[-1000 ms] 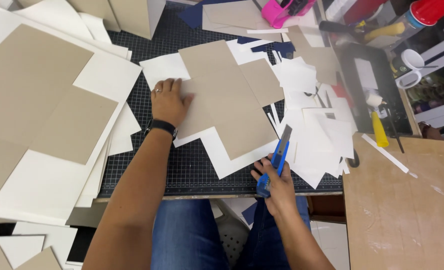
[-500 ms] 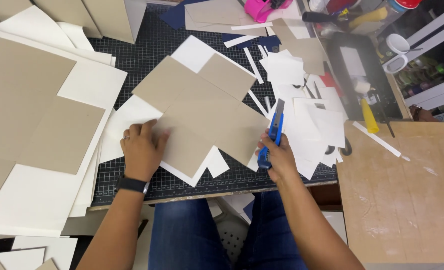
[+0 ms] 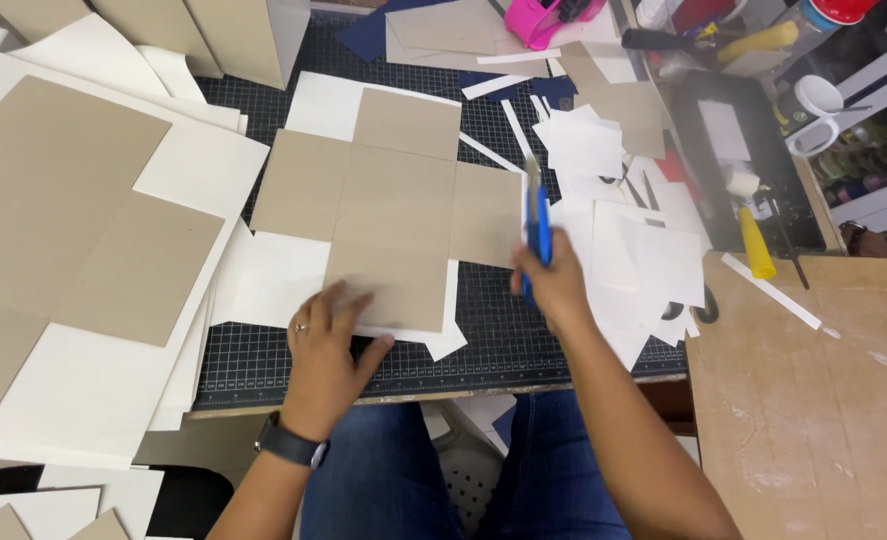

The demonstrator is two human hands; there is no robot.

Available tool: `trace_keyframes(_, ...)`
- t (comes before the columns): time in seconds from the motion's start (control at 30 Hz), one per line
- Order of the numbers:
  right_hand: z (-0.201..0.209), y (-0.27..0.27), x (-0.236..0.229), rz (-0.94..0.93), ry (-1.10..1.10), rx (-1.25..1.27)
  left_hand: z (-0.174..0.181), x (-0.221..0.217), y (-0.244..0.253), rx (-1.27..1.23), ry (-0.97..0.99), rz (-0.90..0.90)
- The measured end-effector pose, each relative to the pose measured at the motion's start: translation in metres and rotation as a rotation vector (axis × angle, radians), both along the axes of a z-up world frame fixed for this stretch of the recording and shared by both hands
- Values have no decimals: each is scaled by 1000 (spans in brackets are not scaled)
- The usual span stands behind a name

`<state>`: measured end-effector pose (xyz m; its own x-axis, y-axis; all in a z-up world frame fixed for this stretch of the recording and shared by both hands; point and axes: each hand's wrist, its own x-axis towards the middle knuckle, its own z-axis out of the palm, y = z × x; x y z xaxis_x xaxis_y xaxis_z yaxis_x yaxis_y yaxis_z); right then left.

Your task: Cutting out cross-shaped templates from cardboard sheets using a utility knife

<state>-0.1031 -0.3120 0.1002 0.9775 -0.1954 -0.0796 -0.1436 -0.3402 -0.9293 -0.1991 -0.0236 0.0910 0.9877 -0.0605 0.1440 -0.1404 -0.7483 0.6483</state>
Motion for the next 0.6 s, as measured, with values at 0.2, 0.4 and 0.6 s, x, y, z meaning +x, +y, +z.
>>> trace_keyframes(0.2, 43, -7, -123, 374, 265, -230, -19, -20, 2, -27, -192, -34)
trace_keyframes(0.4, 3, -9, -172, 581, 174, -719, -24, -34, -3, -146, -379, 9)
trace_keyframes(0.6, 5, -17, -175, 599, 176, -987, -20, -48, -7, -153, -345, -3)
